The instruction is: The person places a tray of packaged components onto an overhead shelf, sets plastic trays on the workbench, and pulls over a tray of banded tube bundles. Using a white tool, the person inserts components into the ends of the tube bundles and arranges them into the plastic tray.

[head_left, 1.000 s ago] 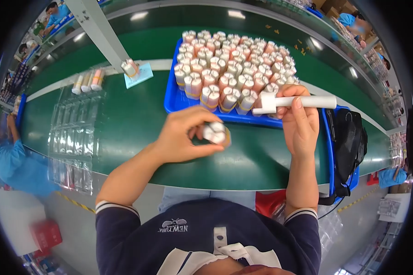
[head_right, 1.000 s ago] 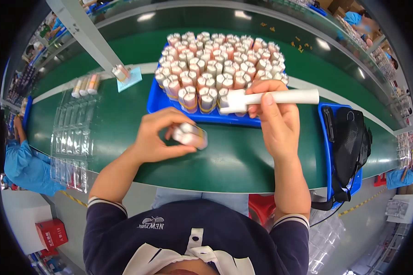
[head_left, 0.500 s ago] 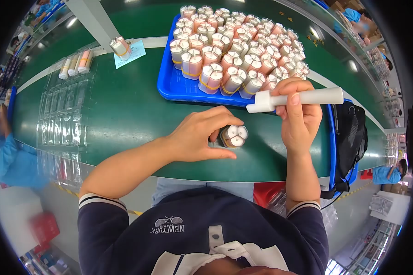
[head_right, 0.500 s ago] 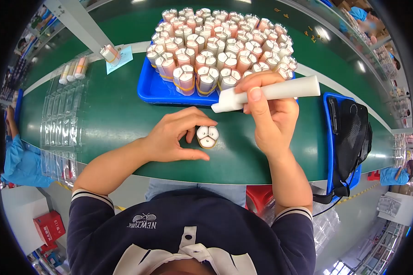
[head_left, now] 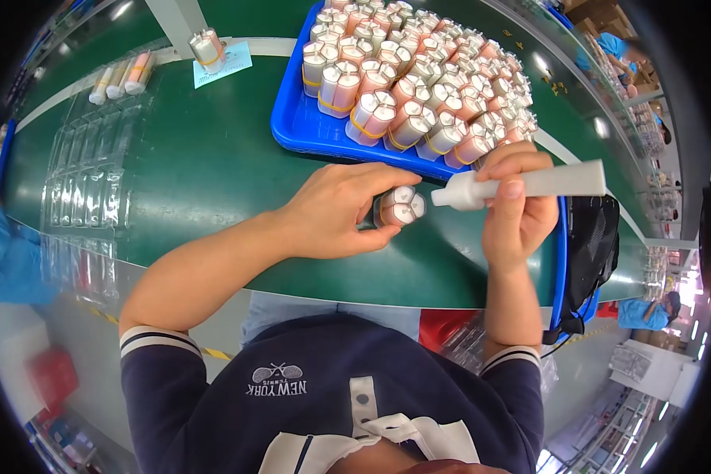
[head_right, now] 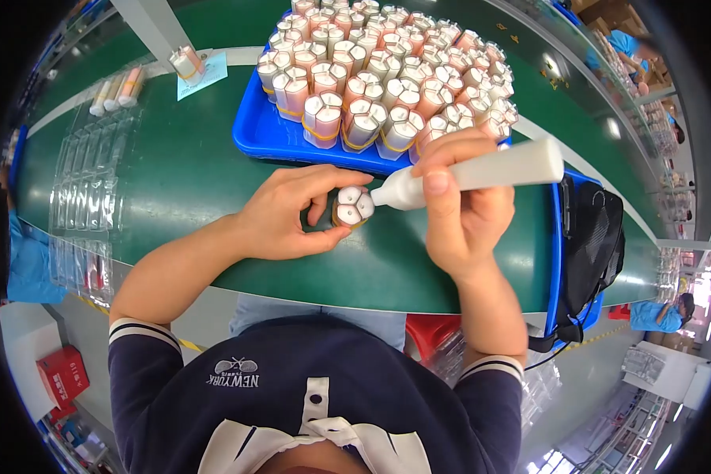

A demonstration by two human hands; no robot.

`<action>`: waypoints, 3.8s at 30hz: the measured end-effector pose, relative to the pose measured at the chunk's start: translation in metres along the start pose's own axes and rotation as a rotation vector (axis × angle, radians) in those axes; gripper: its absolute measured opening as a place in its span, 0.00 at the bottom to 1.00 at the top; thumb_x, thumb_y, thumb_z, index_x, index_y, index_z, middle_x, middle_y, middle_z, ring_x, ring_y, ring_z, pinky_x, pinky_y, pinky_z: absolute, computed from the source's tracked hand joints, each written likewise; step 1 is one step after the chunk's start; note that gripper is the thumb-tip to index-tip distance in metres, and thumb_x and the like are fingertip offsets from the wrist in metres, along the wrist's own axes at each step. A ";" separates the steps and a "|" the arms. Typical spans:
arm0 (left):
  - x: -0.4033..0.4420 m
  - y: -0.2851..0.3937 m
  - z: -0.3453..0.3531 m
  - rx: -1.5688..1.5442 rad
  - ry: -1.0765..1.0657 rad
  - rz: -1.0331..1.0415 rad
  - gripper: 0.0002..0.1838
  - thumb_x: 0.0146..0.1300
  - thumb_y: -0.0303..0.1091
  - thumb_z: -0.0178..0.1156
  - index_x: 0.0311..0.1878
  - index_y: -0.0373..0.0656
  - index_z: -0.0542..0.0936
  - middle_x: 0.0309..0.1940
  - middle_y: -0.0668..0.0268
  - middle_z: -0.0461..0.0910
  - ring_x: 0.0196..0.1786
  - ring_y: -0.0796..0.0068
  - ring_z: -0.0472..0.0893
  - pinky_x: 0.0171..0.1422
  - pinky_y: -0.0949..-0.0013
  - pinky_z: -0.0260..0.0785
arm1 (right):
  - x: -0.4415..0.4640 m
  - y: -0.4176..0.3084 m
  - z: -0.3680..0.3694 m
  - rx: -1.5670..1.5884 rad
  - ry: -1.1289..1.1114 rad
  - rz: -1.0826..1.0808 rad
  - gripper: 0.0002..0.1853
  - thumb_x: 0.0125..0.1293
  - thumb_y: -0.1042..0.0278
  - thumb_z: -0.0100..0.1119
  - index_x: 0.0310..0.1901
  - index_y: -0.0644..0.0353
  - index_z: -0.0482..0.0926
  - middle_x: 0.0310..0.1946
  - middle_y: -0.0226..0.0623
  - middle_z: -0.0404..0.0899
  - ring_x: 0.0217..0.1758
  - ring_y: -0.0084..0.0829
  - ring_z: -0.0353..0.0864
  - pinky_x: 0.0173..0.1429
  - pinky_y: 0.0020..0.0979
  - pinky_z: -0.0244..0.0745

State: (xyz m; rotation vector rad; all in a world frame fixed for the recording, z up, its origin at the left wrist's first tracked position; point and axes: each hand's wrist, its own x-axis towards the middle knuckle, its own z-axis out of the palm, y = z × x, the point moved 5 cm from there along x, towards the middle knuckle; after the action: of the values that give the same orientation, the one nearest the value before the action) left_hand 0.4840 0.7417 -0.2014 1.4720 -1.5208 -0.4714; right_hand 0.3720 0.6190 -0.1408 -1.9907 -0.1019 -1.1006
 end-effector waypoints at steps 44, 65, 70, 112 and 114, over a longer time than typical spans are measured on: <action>-0.002 0.003 -0.002 0.127 0.091 0.096 0.22 0.37 0.36 0.72 0.37 0.42 0.76 0.30 0.69 0.73 0.21 0.78 0.69 0.22 0.75 0.62 | -0.015 -0.011 0.005 -0.037 -0.126 0.014 0.05 0.55 0.77 0.58 0.31 0.65 0.72 0.29 0.41 0.73 0.29 0.34 0.73 0.30 0.29 0.68; -0.001 0.005 -0.005 0.202 0.101 0.070 0.23 0.35 0.38 0.73 0.33 0.41 0.74 0.27 0.69 0.71 0.23 0.73 0.71 0.23 0.73 0.63 | -0.013 -0.014 0.019 -0.168 -0.181 -0.102 0.09 0.48 0.78 0.65 0.29 0.62 0.73 0.25 0.36 0.74 0.25 0.33 0.74 0.24 0.28 0.67; -0.002 0.008 -0.007 0.106 0.048 0.171 0.25 0.34 0.32 0.68 0.41 0.40 0.74 0.36 0.65 0.73 0.24 0.73 0.72 0.25 0.73 0.66 | -0.015 -0.013 -0.001 -0.070 -0.070 -0.135 0.06 0.54 0.76 0.61 0.30 0.65 0.73 0.29 0.41 0.75 0.28 0.34 0.74 0.27 0.29 0.68; 0.000 -0.013 -0.025 -0.881 0.101 -0.367 0.18 0.52 0.34 0.66 0.43 0.36 0.75 0.34 0.67 0.78 0.32 0.86 0.75 0.28 0.83 0.65 | -0.016 0.009 -0.004 0.232 -0.016 0.320 0.05 0.62 0.74 0.48 0.33 0.67 0.70 0.27 0.41 0.73 0.25 0.21 0.65 0.30 0.20 0.60; -0.001 -0.012 -0.025 -0.893 0.108 -0.373 0.18 0.52 0.35 0.66 0.43 0.36 0.75 0.34 0.67 0.78 0.32 0.86 0.75 0.28 0.83 0.65 | -0.018 0.013 0.005 0.236 -0.103 0.279 0.03 0.60 0.77 0.50 0.32 0.67 0.71 0.26 0.40 0.73 0.27 0.22 0.67 0.30 0.21 0.61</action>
State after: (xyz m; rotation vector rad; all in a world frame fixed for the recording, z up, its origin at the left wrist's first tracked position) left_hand 0.5110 0.7479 -0.1993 1.0169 -0.7527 -1.1015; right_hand 0.3693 0.6196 -0.1636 -1.7854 -0.0064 -0.7714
